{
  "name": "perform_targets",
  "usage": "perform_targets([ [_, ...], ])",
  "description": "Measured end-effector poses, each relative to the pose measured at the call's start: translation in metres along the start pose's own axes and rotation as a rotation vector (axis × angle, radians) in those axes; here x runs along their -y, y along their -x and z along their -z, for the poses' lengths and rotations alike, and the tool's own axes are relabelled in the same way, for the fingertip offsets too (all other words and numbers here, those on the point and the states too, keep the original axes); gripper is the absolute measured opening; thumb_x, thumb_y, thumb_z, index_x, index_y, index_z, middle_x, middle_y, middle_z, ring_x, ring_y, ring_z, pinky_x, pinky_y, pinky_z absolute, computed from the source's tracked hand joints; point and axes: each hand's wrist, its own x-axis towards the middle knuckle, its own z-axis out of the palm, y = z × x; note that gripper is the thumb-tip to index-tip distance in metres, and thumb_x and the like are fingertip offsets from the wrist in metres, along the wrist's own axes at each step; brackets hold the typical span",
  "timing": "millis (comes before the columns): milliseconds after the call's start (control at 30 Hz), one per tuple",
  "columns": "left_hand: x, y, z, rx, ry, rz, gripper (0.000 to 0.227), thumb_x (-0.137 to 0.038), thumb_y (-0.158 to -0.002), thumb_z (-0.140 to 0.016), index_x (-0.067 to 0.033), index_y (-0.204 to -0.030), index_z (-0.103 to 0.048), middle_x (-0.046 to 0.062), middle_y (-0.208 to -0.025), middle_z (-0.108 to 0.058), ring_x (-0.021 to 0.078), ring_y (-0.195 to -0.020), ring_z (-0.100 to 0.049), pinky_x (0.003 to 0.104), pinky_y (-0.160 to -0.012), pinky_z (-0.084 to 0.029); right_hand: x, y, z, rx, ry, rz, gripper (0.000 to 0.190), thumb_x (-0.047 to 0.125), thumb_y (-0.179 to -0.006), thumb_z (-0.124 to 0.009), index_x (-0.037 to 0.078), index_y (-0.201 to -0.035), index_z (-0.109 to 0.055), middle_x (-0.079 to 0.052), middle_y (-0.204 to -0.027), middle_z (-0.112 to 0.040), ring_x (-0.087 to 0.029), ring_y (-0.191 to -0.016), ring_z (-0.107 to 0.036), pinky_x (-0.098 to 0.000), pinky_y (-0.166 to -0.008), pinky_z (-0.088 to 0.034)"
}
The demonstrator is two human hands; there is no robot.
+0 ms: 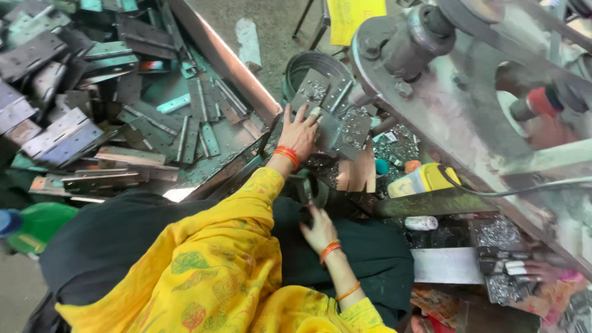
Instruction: The person operates a manual press machine, repeatedly picking up metal pieces from a bin, placing them into the press, and pulling a lever to activate the machine. The processed pieces are then removed and placed into a pile.
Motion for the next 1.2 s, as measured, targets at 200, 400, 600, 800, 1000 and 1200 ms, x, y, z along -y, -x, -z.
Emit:
perform_targets([
  [200,0.087,0.094,0.020,-0.197,-0.010,0.331,0.041,-0.018,-0.095,-0.069,-0.0137,-0.135,-0.062,0.007,-0.144,-0.060,0.0298,-0.132,-0.051,0.052,-0.114,-0.036,0.024,-0.035,0.071,0.166,-0.080,-0.187,0.045,0.033,-0.087,-0.072,0.015,-0.127,-0.067,-0.018,-0.106,-0.076,-0.035,-0.102,-0.073,-0.0422,-0.088,-0.057],
  [400,0.144,0.156,0.012,-0.066,-0.155,0.893,0.054,-0.018,-0.077,-0.074,-0.0103,-0.129,-0.063,0.012,-0.140,-0.055,0.0328,-0.129,-0.049,0.055,-0.105,-0.036,0.050,-0.044,0.085,0.150,-0.030,-0.152,0.043,0.034,-0.086,-0.071,0.015,-0.125,-0.068,-0.016,-0.105,-0.077,-0.035,-0.102,-0.073,-0.0431,-0.087,-0.057],
  [600,0.171,0.170,0.004,-0.005,-0.375,0.997,0.044,-0.016,-0.079,-0.073,-0.0116,-0.122,-0.065,0.012,-0.141,-0.051,0.0344,-0.129,-0.048,0.059,-0.111,-0.033,0.038,-0.043,0.079,0.128,-0.035,-0.153,0.042,0.034,-0.085,-0.072,0.015,-0.123,-0.069,-0.015,-0.104,-0.077,-0.034,-0.101,-0.074,-0.0428,-0.087,-0.057],
  [800,0.178,0.174,-0.005,-0.001,-0.314,0.917,0.042,-0.004,-0.082,-0.070,-0.0102,-0.123,-0.065,0.018,-0.133,-0.052,0.0392,-0.117,-0.052,0.050,-0.098,-0.045,0.042,-0.046,0.079,0.121,-0.013,-0.151,0.041,0.034,-0.085,-0.072,0.015,-0.122,-0.070,-0.015,-0.106,-0.077,-0.034,-0.101,-0.073,-0.0428,-0.087,-0.057],
  [1000,0.176,0.175,-0.018,-0.010,-0.201,0.905,0.039,-0.002,-0.081,-0.072,-0.0104,-0.119,-0.065,0.017,-0.126,-0.054,0.0383,-0.110,-0.055,0.047,-0.089,-0.053,0.047,-0.044,0.082,0.119,-0.025,-0.184,0.041,0.034,-0.085,-0.072,0.014,-0.121,-0.071,-0.016,-0.105,-0.077,-0.034,-0.101,-0.074,-0.0422,-0.088,-0.057],
  [1200,0.160,0.170,-0.017,-0.058,-0.082,0.963,0.042,-0.004,-0.082,-0.072,-0.0092,-0.123,-0.063,0.019,-0.132,-0.053,0.0390,-0.117,-0.054,0.050,-0.095,-0.050,0.052,-0.044,0.083,0.113,-0.052,-0.178,0.042,0.032,-0.085,-0.071,0.013,-0.122,-0.070,-0.016,-0.105,-0.077,-0.033,-0.100,-0.074,-0.0413,-0.088,-0.057],
])
